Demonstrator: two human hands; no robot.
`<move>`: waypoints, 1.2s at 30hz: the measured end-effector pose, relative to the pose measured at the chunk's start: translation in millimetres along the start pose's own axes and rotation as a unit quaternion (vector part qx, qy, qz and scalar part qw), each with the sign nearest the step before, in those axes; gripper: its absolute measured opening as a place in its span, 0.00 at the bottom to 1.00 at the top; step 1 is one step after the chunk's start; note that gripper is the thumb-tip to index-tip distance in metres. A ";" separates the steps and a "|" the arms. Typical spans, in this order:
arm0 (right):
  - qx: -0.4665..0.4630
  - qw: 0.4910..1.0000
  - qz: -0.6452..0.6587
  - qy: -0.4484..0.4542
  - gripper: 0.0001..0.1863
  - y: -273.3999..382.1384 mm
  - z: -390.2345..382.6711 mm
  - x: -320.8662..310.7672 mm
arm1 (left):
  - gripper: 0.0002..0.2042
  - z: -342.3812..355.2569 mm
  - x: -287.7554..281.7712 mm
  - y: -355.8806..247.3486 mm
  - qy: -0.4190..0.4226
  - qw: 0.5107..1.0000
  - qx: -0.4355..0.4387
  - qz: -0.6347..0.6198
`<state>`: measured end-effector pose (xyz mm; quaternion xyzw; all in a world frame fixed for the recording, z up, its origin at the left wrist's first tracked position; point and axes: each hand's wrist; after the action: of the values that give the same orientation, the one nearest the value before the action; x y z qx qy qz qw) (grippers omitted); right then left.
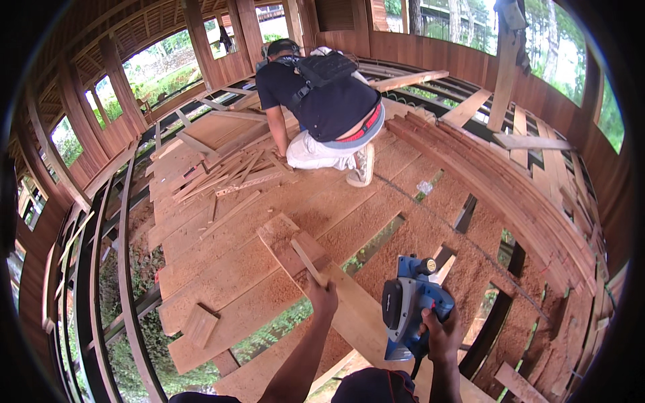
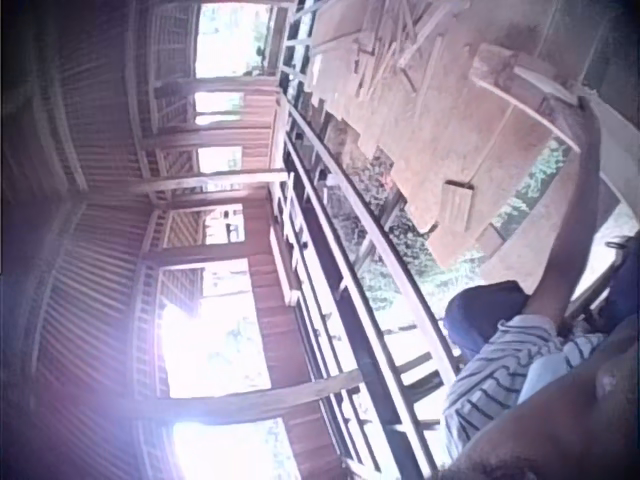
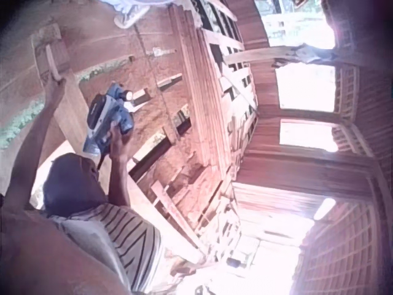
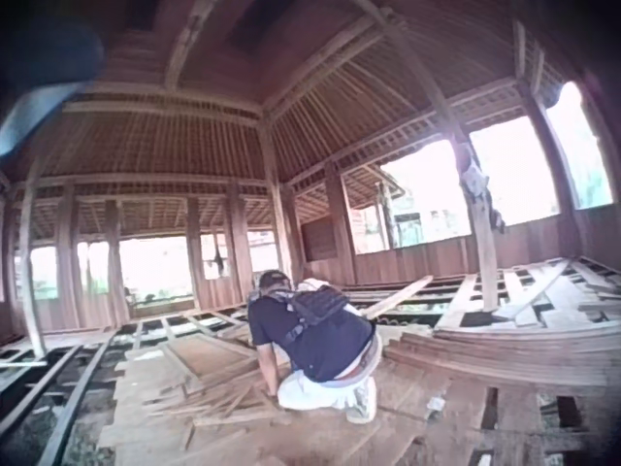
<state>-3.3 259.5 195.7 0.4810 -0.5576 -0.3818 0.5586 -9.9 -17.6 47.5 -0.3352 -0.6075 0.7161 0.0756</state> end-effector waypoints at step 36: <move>0.105 0.992 -0.032 0.063 0.39 -11.6 -22.5 -1.2 | 0.28 -43.2 -136.5 42.5 0.127 0.794 -0.227 -0.549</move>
<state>20.2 260.2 186.1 0.5779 -0.5423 -0.3078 0.5266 131.8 -63.2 59.8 -0.0410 -0.8197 0.3468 0.4541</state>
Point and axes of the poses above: each hand's wrist, its own z-axis towards the middle knuckle, its own x-axis out of the palm, y = z × x, and after that the axes turned 6 degrees about z, right-handed
